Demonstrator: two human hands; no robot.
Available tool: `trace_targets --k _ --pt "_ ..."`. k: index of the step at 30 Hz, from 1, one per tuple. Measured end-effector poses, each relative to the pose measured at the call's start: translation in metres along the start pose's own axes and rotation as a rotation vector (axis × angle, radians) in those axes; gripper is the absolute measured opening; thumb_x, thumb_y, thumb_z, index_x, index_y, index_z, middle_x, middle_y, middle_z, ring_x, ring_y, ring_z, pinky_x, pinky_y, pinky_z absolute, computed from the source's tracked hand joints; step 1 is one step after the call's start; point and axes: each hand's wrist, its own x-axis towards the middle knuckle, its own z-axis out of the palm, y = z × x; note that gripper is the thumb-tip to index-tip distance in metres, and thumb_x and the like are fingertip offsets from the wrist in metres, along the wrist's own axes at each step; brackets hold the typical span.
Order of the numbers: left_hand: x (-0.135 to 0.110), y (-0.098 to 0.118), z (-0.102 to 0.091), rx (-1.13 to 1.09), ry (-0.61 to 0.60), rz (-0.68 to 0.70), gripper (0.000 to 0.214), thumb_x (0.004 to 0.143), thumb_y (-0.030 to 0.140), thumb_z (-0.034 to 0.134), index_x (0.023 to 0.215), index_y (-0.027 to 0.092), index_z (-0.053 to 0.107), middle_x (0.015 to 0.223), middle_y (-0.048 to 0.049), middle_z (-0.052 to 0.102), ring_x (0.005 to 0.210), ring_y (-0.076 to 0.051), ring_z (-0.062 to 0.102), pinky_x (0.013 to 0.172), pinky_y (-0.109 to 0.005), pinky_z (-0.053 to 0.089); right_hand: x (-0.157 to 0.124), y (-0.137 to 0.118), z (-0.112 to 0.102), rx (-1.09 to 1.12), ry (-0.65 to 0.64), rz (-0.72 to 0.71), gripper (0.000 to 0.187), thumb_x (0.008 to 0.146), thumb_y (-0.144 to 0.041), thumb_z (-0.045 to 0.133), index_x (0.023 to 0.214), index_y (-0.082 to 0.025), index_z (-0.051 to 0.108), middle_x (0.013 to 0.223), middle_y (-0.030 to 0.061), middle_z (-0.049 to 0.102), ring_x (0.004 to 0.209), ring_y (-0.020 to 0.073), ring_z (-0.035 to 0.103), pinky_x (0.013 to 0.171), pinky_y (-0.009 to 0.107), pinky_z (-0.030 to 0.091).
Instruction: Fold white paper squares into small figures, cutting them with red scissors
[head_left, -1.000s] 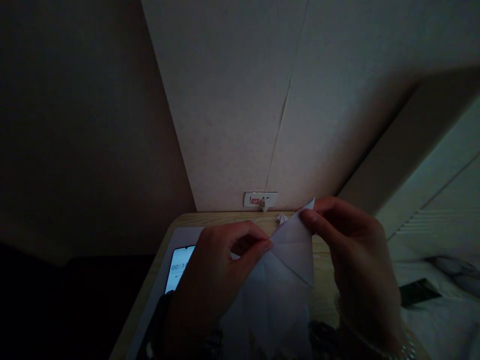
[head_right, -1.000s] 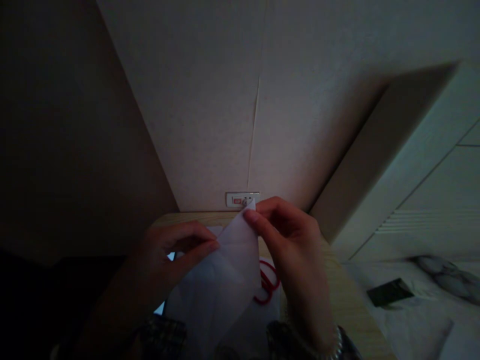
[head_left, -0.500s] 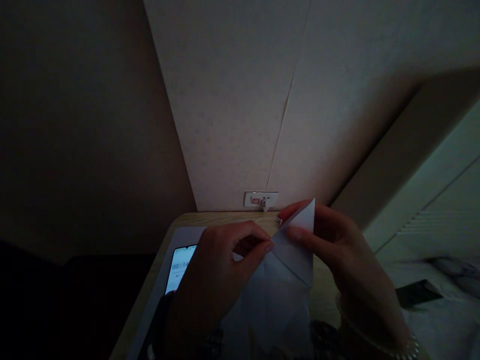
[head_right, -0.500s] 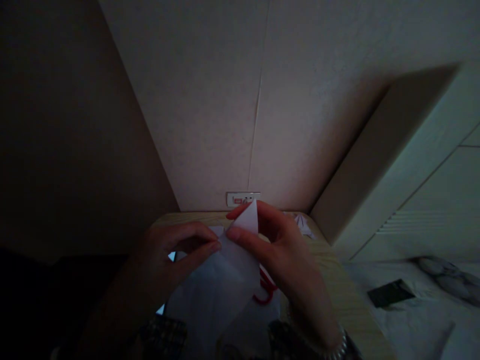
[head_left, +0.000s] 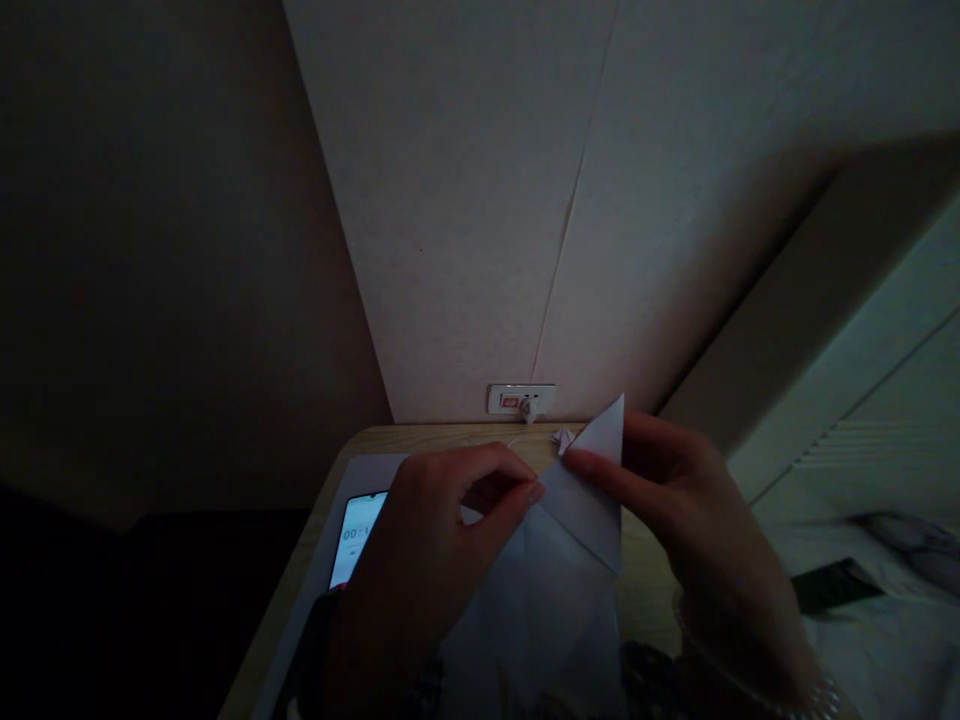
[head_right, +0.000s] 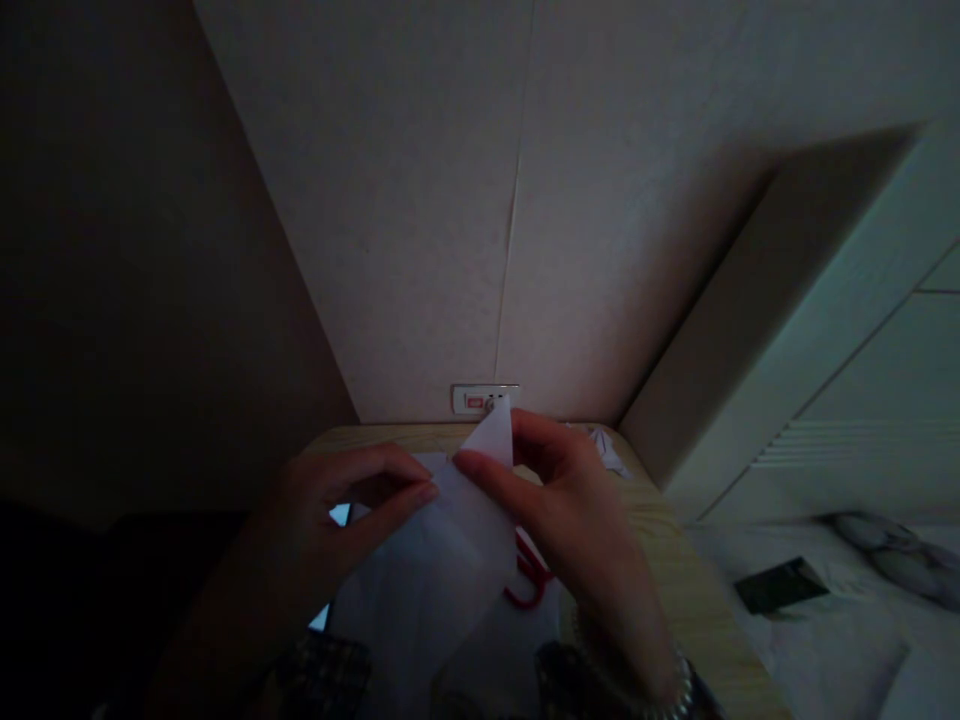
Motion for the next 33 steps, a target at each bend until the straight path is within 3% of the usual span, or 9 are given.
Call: trace_targets --k 7,17,25,33 --pt "0.002 0.002 -0.002 0.021 -0.039 -0.021 0.015 0.080 0.023 0.066 0.067 0.022 0.071 0.062 0.0043 0.072 0.056 -0.011 0.062 0.054 -0.019 0.045 -0.003 0.004 -0.005 -0.097 0.075 -0.109 0.009 0.072 -0.028 0.082 0.068 -0.023 0.077 0.060 -0.0022 0.066 0.061 0.0135 0.059 0.057 0.023 0.044" --pt "0.003 0.002 -0.006 0.056 -0.052 -0.044 0.014 0.079 0.022 0.065 0.066 0.021 0.071 0.063 0.0029 0.074 0.058 -0.013 0.065 0.055 -0.020 0.046 0.002 0.003 -0.012 -0.119 -0.010 -0.097 0.015 0.069 -0.027 0.082 0.058 -0.023 0.072 0.057 -0.0021 0.066 0.058 0.0124 0.059 0.055 0.022 0.045" --pt "0.004 0.000 -0.006 0.028 -0.076 -0.027 0.015 0.078 0.022 0.066 0.064 0.021 0.071 0.060 0.0044 0.072 0.054 -0.010 0.060 0.054 -0.019 0.044 0.001 0.002 -0.011 -0.139 0.041 -0.146 0.013 0.068 -0.025 0.083 0.058 -0.023 0.074 0.050 -0.0042 0.059 0.049 0.0075 0.049 0.046 0.017 0.037" --pt "0.000 -0.002 -0.008 0.028 -0.069 -0.025 0.015 0.078 0.020 0.066 0.064 0.021 0.070 0.061 0.0057 0.071 0.055 -0.009 0.060 0.054 -0.017 0.042 0.000 -0.002 -0.010 -0.110 0.035 -0.179 0.007 0.068 -0.024 0.082 0.063 -0.028 0.079 0.061 -0.0020 0.070 0.056 0.0116 0.059 0.052 0.021 0.047"
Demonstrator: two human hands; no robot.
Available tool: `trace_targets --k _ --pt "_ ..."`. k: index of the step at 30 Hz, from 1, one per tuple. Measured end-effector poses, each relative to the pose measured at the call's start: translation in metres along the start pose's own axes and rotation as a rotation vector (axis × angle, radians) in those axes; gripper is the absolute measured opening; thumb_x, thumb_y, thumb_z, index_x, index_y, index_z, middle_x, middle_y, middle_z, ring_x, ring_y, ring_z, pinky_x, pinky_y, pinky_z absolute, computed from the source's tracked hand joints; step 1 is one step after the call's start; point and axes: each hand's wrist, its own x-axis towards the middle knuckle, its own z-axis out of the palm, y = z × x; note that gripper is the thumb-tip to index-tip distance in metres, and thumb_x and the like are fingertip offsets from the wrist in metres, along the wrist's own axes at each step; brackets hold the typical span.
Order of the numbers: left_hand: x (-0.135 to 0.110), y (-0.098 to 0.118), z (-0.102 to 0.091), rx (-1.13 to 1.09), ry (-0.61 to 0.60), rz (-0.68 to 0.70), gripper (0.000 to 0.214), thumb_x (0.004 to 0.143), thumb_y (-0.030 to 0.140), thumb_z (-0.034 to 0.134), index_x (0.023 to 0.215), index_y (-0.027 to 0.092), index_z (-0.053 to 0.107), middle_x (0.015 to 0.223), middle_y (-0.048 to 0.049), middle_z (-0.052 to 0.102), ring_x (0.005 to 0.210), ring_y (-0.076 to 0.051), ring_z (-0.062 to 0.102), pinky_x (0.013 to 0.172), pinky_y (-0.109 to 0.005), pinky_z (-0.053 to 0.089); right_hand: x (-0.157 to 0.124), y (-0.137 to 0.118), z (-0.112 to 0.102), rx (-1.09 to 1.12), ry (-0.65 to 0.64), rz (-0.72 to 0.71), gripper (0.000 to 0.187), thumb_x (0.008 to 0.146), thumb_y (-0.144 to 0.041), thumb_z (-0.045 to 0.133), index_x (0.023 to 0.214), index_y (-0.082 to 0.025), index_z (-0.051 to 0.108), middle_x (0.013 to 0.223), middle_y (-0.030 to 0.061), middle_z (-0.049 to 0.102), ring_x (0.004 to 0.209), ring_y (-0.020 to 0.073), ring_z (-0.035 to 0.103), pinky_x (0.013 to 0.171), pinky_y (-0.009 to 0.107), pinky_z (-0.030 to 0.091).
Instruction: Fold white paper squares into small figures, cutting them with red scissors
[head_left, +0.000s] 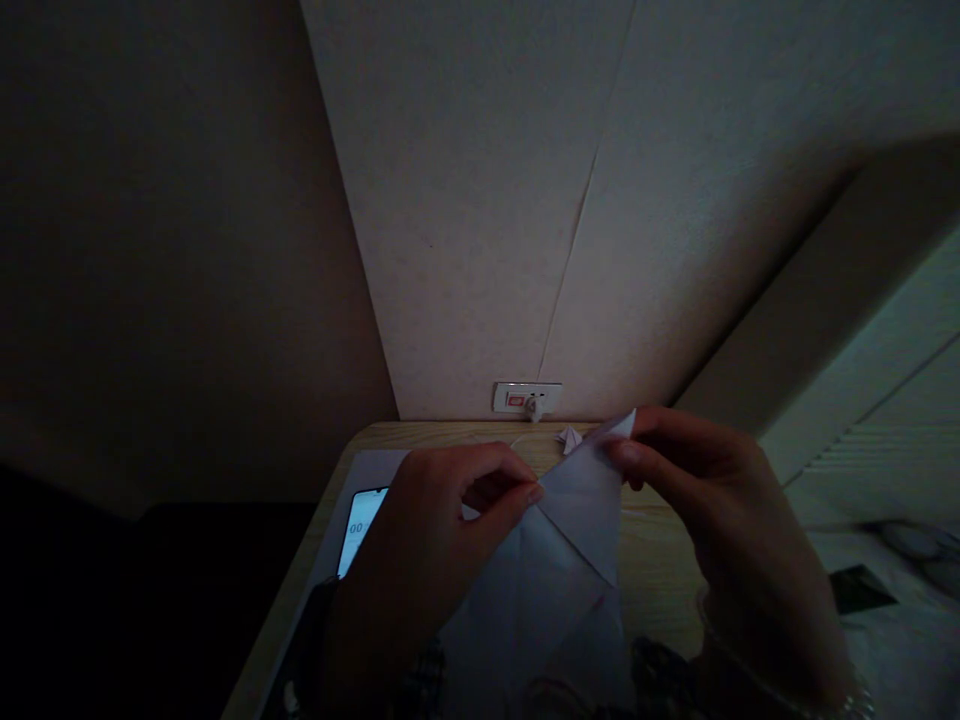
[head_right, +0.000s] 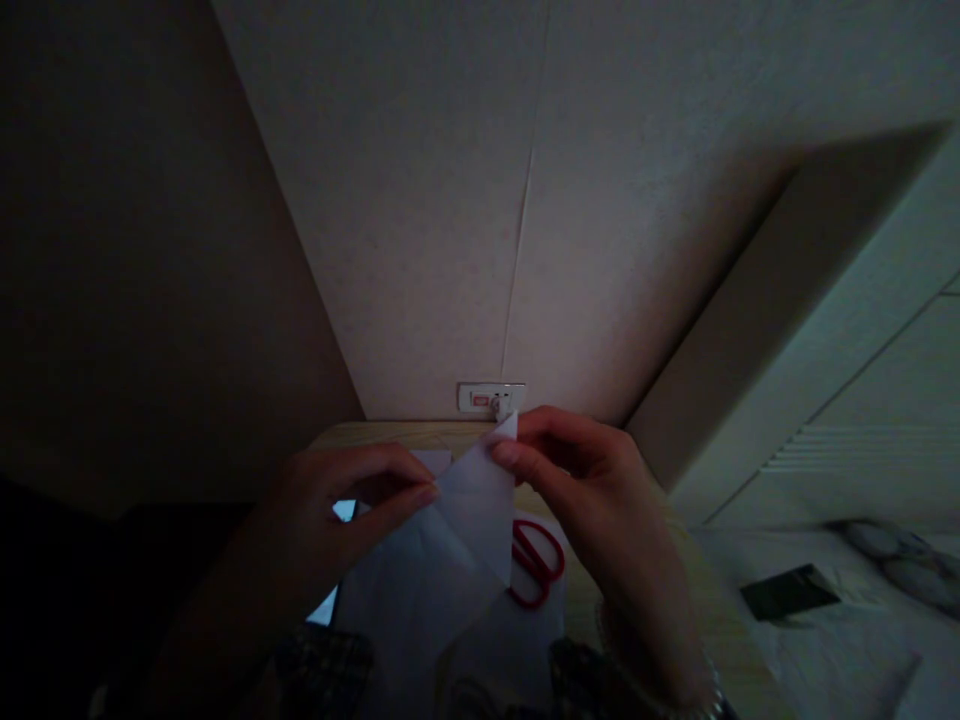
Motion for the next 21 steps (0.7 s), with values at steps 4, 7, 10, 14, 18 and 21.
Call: trace_targets --k 4,7,10,14,18,21 --pt "0.0019 -0.0038 0.0016 -0.020 -0.010 0.010 0.015 0.080 0.021 0.066 0.066 0.022 0.071 0.064 0.0059 0.073 0.058 -0.010 0.062 0.057 -0.018 0.044 0.0015 0.0011 0.0002 -0.005 0.053 -0.036 0.008 0.069 -0.025 0.081 0.064 -0.031 0.079 0.060 -0.0025 0.070 0.055 0.0123 0.060 0.050 0.022 0.047" --pt "0.0021 -0.0067 0.0026 -0.033 -0.003 0.025 0.015 0.081 0.021 0.066 0.067 0.022 0.072 0.063 0.0068 0.072 0.058 -0.009 0.062 0.057 -0.017 0.044 0.0023 0.0017 -0.0001 -0.014 0.062 -0.040 0.008 0.068 -0.024 0.081 0.063 -0.031 0.078 0.059 -0.0022 0.070 0.054 0.0126 0.059 0.049 0.023 0.047" --pt "0.0010 -0.0087 0.0029 -0.032 -0.011 0.023 0.015 0.081 0.021 0.066 0.067 0.022 0.072 0.062 0.0072 0.072 0.056 -0.008 0.060 0.056 -0.017 0.043 0.0019 0.0014 -0.0004 -0.019 0.065 -0.044 0.010 0.068 -0.022 0.080 0.063 -0.030 0.078 0.060 -0.0017 0.070 0.054 0.0132 0.059 0.049 0.024 0.047" --pt "-0.0004 -0.0088 0.0025 -0.027 -0.012 0.022 0.015 0.080 0.022 0.067 0.067 0.022 0.072 0.063 0.0062 0.073 0.057 -0.009 0.061 0.056 -0.018 0.043 0.0011 0.0015 -0.0003 -0.004 0.059 -0.026 0.009 0.068 -0.023 0.081 0.063 -0.029 0.076 0.062 -0.0023 0.070 0.056 0.0126 0.059 0.050 0.023 0.047" --pt "-0.0004 -0.0051 0.0007 -0.014 -0.032 0.011 0.016 0.082 0.022 0.065 0.068 0.021 0.072 0.064 0.0052 0.074 0.058 -0.011 0.062 0.058 -0.020 0.045 0.0006 0.0009 -0.0003 0.015 0.042 0.000 0.009 0.067 -0.023 0.082 0.063 -0.028 0.075 0.062 -0.0026 0.068 0.057 0.0127 0.059 0.052 0.023 0.048" --pt "-0.0005 -0.0027 -0.0005 -0.003 -0.047 -0.010 0.015 0.082 0.022 0.065 0.068 0.021 0.071 0.065 0.0049 0.073 0.060 -0.011 0.062 0.059 -0.020 0.045 0.0004 -0.0009 0.0002 -0.008 0.060 0.002 0.010 0.068 -0.024 0.081 0.062 -0.027 0.073 0.062 -0.0014 0.068 0.057 0.0140 0.059 0.052 0.024 0.049"
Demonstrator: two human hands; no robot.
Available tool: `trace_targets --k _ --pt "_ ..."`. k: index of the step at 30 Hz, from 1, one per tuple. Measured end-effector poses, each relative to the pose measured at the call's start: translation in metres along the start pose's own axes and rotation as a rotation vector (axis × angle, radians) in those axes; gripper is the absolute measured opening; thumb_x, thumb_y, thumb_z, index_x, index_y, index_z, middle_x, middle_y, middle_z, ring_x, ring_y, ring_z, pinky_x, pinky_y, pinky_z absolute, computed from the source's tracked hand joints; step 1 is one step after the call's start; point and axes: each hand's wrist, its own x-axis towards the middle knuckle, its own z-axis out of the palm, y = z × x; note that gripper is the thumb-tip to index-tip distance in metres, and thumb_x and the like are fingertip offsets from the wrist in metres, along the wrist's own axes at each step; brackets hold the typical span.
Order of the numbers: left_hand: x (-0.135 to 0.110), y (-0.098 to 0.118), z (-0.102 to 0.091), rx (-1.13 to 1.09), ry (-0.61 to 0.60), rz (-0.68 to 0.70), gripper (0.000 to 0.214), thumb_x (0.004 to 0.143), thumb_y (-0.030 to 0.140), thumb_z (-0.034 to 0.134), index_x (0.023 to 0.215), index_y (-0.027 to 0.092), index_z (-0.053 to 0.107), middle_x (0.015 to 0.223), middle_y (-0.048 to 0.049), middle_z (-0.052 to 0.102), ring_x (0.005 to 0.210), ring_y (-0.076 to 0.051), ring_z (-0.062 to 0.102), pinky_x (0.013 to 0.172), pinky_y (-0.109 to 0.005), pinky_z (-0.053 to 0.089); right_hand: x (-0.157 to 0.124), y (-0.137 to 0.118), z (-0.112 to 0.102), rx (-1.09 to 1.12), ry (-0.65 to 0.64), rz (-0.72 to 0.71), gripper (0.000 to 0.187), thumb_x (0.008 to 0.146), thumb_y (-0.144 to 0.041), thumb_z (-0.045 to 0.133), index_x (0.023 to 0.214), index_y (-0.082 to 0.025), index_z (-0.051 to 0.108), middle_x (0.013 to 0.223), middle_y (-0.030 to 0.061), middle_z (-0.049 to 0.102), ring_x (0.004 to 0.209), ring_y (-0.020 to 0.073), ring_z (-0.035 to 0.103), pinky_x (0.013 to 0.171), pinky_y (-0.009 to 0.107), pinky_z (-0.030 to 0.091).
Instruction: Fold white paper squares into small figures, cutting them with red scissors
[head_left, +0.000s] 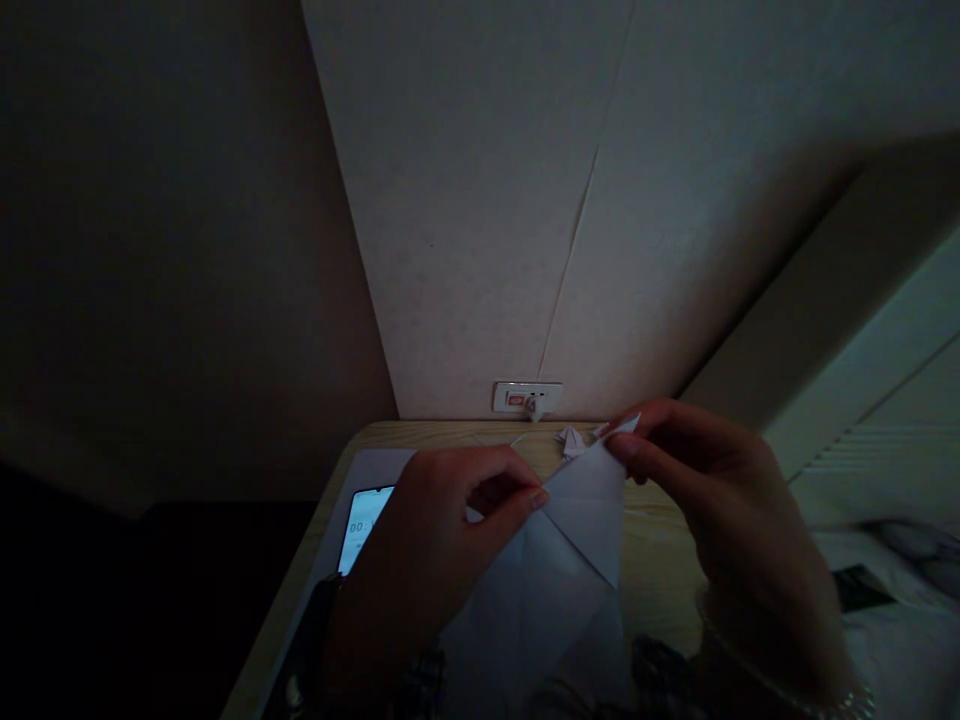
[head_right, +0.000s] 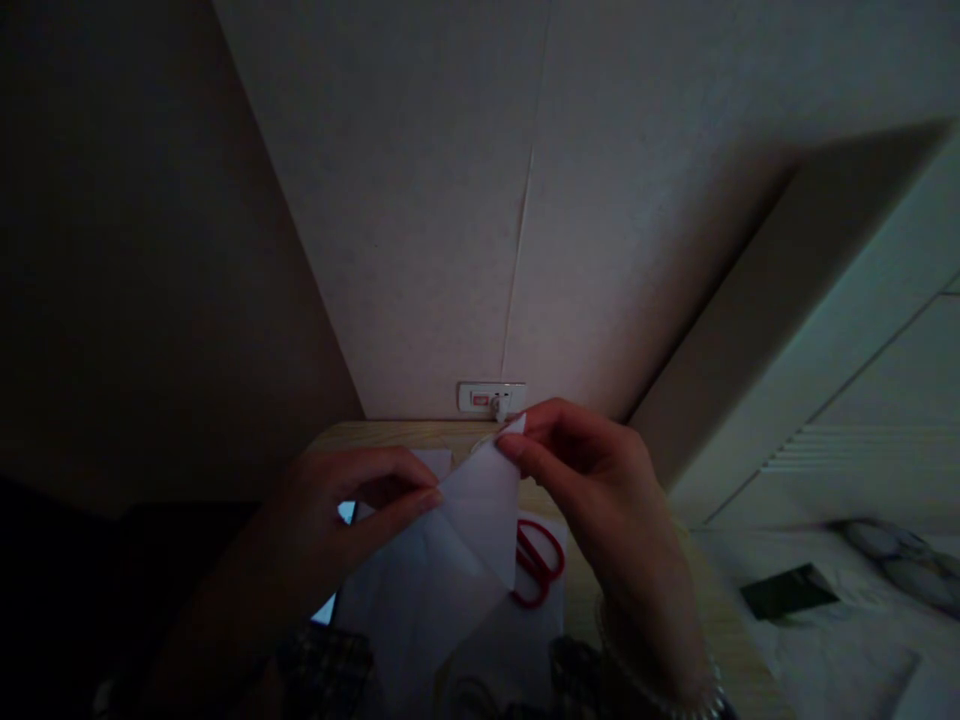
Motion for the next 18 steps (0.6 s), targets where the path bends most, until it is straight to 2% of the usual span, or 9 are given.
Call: trace_targets --k 9,18 --pt "-0.0022 0.0012 -0.0002 -0.016 -0.007 -0.006 0.015 0.082 0.022 0.066 0.069 0.021 0.072 0.066 0.0039 0.074 0.062 -0.012 0.064 0.060 -0.020 0.046 -0.0034 0.0003 0.0018 -0.047 0.047 -0.012 0.022 0.072 -0.026 0.080 0.057 -0.024 0.064 0.054 -0.0029 0.056 0.053 0.0120 0.051 0.048 0.023 0.040" --pt "-0.0001 0.0011 -0.0015 -0.007 -0.035 -0.013 0.015 0.082 0.021 0.067 0.069 0.020 0.073 0.066 0.0045 0.074 0.062 -0.011 0.064 0.060 -0.020 0.045 -0.0016 0.0000 -0.0014 -0.061 0.025 -0.047 0.017 0.077 -0.031 0.078 0.063 -0.026 0.070 0.060 -0.0016 0.062 0.058 0.0144 0.055 0.050 0.025 0.043"
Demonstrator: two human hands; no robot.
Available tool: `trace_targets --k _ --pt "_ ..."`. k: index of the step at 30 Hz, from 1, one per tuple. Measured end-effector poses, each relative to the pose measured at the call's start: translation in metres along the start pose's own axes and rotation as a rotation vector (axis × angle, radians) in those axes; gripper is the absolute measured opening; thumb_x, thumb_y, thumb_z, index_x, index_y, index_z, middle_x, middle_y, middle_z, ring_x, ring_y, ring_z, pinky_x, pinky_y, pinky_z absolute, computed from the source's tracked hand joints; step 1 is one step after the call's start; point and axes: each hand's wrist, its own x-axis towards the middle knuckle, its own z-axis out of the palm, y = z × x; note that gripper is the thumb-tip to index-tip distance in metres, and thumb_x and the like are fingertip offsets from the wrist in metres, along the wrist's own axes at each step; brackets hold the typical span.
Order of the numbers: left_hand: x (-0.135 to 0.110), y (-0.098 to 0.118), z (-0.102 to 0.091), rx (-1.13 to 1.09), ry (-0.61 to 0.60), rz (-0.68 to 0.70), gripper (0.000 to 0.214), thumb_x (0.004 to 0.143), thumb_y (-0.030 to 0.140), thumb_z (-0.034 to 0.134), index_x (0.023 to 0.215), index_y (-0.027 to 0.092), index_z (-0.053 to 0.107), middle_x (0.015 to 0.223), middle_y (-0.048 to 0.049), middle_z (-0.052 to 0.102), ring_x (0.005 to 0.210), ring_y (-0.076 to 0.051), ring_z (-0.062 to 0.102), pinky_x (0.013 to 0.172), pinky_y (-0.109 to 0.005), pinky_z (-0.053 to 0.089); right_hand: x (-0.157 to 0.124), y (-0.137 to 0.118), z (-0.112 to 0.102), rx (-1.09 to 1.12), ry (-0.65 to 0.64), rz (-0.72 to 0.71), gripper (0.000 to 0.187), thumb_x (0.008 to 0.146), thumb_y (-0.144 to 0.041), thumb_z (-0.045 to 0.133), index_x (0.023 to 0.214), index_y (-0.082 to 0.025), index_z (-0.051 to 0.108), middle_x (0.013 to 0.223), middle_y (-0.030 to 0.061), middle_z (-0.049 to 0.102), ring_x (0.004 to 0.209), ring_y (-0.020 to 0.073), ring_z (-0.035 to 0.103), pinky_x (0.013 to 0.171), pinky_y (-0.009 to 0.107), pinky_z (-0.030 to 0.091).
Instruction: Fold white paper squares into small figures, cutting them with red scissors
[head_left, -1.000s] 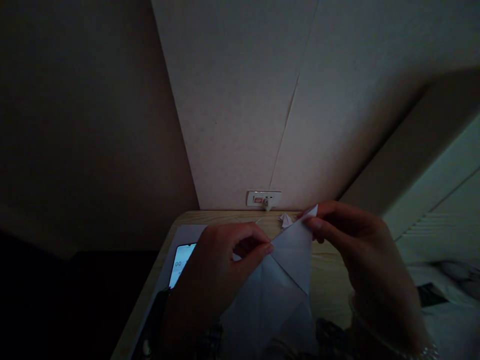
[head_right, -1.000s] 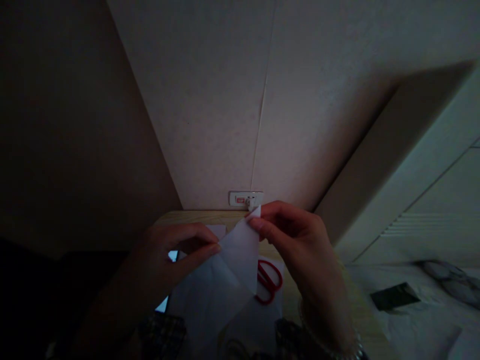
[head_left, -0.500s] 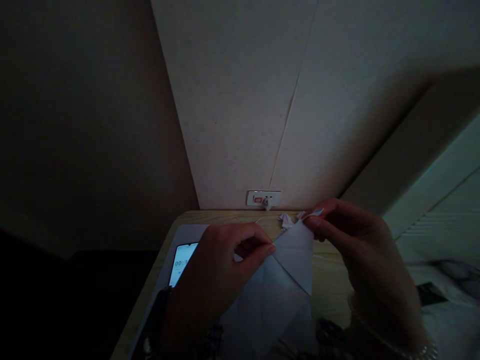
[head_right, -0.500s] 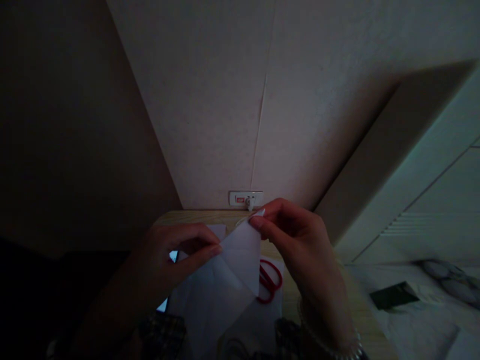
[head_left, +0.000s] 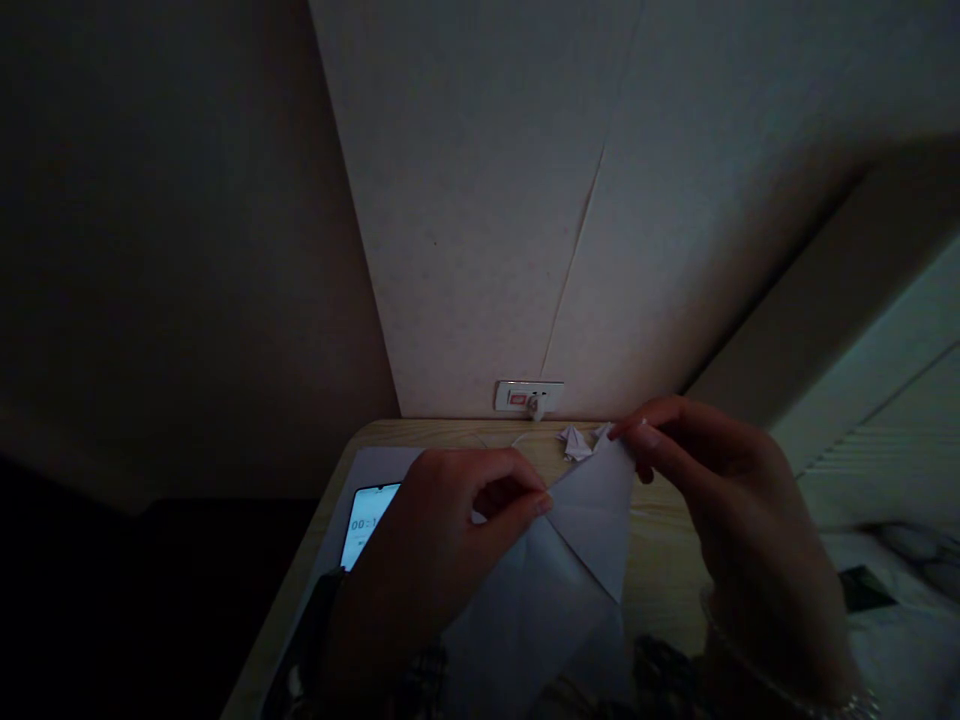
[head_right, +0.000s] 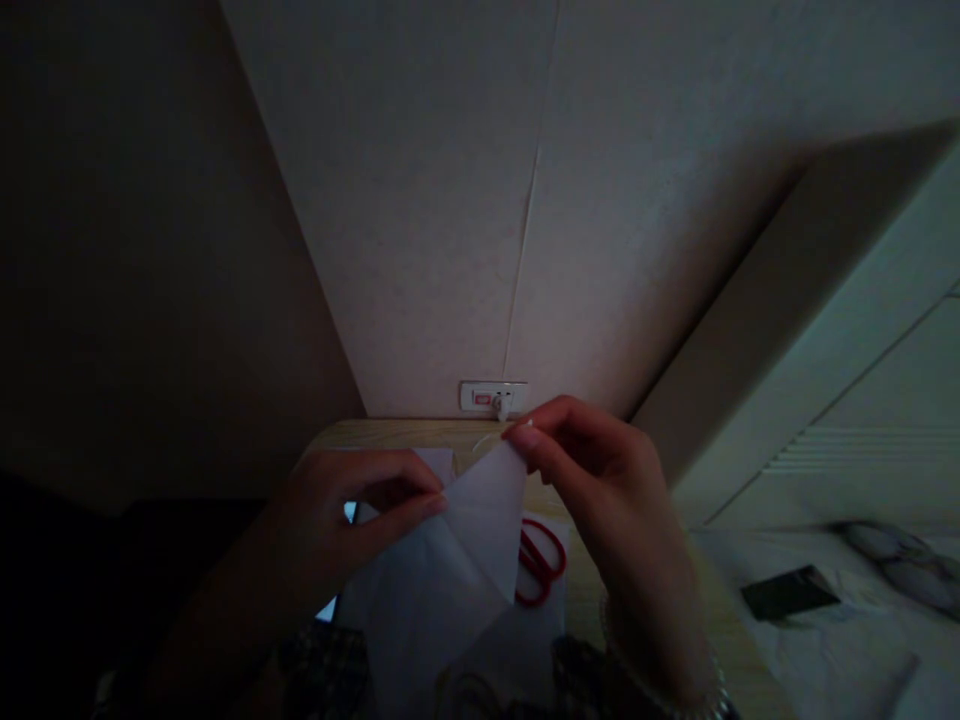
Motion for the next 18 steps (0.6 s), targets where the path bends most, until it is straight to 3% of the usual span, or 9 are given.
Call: trace_targets --k 18 --pt "-0.002 0.005 -0.002 -0.030 -0.021 0.006 0.016 0.084 0.023 0.066 0.069 0.020 0.072 0.067 0.0044 0.073 0.063 -0.011 0.063 0.061 -0.020 0.045 -0.009 -0.002 0.008 0.073 0.099 -0.011 0.026 0.084 -0.029 0.075 0.062 -0.025 0.062 0.060 -0.0026 0.054 0.059 0.0141 0.048 0.052 0.025 0.037"
